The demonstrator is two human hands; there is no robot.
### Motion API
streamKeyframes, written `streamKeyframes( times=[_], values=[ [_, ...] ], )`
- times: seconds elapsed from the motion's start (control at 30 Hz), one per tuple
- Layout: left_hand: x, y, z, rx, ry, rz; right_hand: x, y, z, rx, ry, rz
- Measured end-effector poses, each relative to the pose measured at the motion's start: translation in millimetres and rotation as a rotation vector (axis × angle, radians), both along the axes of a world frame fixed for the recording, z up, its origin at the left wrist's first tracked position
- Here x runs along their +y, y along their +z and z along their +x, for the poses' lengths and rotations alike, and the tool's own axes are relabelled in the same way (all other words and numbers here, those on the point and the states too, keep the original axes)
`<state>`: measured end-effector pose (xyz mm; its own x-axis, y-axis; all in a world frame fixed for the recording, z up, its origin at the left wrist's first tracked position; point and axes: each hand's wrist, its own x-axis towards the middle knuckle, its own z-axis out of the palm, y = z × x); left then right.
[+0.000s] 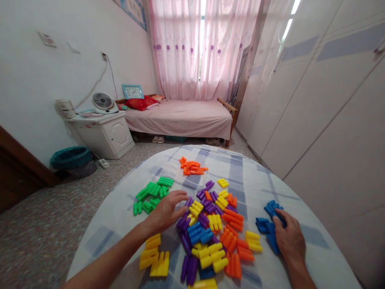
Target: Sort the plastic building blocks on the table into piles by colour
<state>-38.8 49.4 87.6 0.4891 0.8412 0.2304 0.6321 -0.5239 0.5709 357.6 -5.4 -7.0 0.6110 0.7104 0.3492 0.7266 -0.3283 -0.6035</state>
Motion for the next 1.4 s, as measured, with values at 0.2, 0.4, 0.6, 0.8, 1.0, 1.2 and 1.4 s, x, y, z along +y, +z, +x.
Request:
streamKeyframes(
  times=[0.2,0.4,0.6,0.8,1.0,1.2,1.4],
  values=[
    [-89,-17.2,-31,0.166,-0.017,0.049,1,0.8,-1,-0.016,-0.004,0.014],
    [-110,-51.6,-47,0.312,0.098,0.123,2,1.3,-1,0.000,-0.006,0.012],
    [-99,-60.7,-46,0.325,0.309,0.204,2,2.5,-2,0.021,-0.002,0.011],
    [-115,-22.6,7,0.126,0.168,0.235,1,2.6,-3,0.023,0.005,0.024],
    [-117,-18.6,77,0.268,0.015,0.156,0,2.8,-4,0.017,0.012,0.025],
    [-110,-29.4,97,0.386,0.102,0.174,1,4.1,-3,0.017,0.005,-0.018],
    [-116,-18.7,64,0.234,0.154,0.209,1,0.8,2,0.008,0.029,0.003]
  ],
)
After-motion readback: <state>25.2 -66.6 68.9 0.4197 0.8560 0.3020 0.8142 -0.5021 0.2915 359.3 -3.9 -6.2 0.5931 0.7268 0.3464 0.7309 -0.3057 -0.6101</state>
